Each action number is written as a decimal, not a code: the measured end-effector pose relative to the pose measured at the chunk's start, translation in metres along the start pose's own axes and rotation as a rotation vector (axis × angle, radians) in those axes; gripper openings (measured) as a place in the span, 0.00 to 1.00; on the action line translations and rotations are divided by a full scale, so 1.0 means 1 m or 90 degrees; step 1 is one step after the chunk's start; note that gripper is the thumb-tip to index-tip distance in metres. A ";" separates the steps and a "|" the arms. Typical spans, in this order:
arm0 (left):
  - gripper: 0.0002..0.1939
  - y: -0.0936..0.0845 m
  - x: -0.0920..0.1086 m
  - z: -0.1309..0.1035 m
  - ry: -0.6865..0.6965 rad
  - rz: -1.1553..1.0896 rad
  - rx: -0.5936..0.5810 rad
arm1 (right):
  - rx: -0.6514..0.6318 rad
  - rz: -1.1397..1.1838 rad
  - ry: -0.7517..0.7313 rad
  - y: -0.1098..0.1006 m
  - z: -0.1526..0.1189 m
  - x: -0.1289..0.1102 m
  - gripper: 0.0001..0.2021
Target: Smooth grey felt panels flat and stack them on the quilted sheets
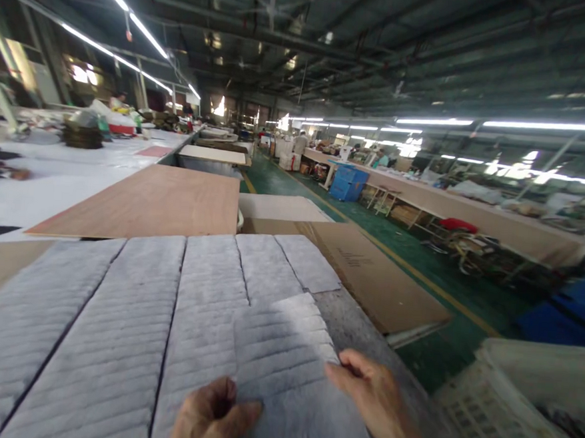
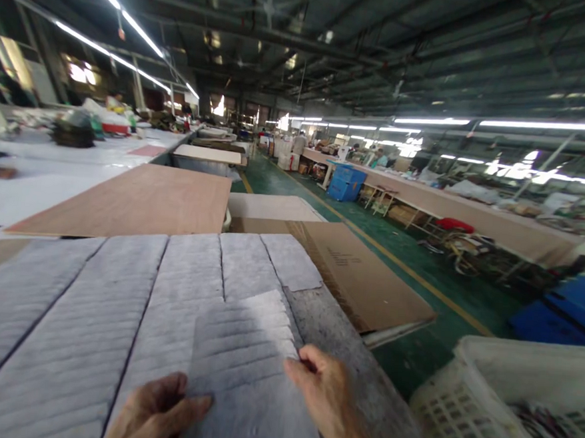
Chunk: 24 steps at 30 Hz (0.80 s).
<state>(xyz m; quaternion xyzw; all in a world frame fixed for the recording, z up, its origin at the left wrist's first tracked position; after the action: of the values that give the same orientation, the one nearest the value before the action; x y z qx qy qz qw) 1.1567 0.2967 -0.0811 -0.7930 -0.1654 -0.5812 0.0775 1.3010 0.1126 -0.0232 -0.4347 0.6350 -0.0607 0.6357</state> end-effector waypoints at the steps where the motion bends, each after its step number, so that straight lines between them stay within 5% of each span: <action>1: 0.18 0.011 0.003 0.012 -0.004 -0.013 -0.010 | 0.007 -0.011 0.006 -0.012 0.009 0.006 0.14; 11: 0.08 0.093 0.042 0.135 -0.049 0.031 -0.020 | 0.004 -0.036 0.044 -0.094 0.124 0.061 0.13; 18: 0.11 0.112 0.040 0.209 -0.122 0.141 0.007 | -0.008 -0.087 0.043 -0.112 0.203 0.092 0.13; 24: 0.14 0.115 0.035 0.244 -0.156 0.264 0.023 | -0.031 -0.148 0.046 -0.111 0.246 0.101 0.16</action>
<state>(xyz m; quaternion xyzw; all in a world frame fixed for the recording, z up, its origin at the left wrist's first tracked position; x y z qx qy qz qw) 1.4256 0.2727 -0.1158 -0.8731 -0.0179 -0.4493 0.1885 1.5839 0.0982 -0.0751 -0.5179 0.6044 -0.1345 0.5902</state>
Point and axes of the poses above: each hand's wrist, its own z-axis towards the middle knuckle, its own y-axis out of the palm, x = y × z, the point moved 8 cm from there along z, towards the middle knuckle, and after that the axes turned 9 degrees about -x, right-handed, at the moved point
